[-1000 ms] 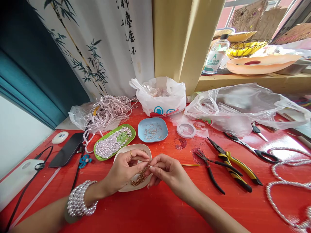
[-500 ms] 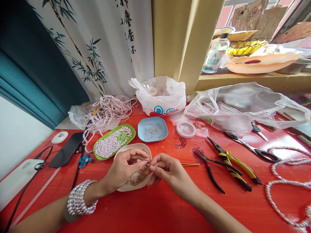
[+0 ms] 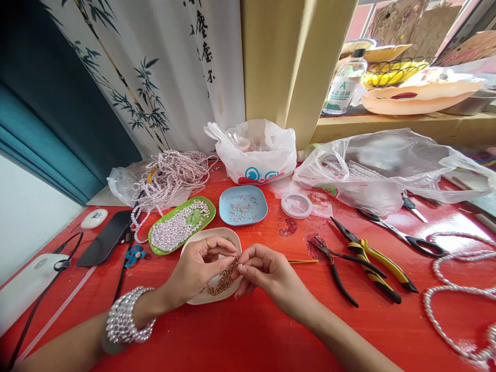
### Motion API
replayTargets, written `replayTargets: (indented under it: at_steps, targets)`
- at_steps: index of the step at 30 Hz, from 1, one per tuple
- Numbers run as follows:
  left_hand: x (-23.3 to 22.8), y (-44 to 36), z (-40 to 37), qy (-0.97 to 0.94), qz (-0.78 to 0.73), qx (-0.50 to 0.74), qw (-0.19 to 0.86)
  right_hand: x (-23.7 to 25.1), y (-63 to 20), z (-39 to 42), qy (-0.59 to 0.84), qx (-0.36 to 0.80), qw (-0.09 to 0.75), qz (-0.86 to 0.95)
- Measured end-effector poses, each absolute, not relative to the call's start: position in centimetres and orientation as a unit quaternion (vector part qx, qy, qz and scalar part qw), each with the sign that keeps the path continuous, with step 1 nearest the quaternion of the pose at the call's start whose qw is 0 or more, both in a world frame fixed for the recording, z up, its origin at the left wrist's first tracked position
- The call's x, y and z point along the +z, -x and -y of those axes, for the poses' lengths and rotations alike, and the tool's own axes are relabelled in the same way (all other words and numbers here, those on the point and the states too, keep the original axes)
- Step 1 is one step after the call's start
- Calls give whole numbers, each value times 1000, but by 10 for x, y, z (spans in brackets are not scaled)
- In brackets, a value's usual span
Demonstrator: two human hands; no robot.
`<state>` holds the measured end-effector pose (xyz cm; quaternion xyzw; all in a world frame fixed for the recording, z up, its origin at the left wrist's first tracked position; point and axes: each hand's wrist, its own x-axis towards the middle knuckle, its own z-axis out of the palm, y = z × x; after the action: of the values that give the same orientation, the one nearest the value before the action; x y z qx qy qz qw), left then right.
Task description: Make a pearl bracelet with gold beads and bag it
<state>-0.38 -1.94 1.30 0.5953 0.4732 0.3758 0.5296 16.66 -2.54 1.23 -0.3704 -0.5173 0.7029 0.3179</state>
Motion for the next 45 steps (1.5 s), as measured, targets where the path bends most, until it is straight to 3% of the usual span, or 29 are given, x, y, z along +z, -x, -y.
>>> replayTargets:
  at_steps: [16, 32, 39, 45]
  targets:
    - [13, 5, 22, -617, -487, 346, 511, 3, -162, 34, 423, 570, 353, 610]
    - [20, 9, 23, -734, -395, 356, 422, 8, -161, 35, 340, 674, 374, 539]
    - [19, 14, 23, -822, -323, 357, 305, 7, -160, 37, 315, 697, 383, 518]
    - [17, 16, 22, -849, -248, 379, 272, 5, -160, 43, 279, 755, 375, 459]
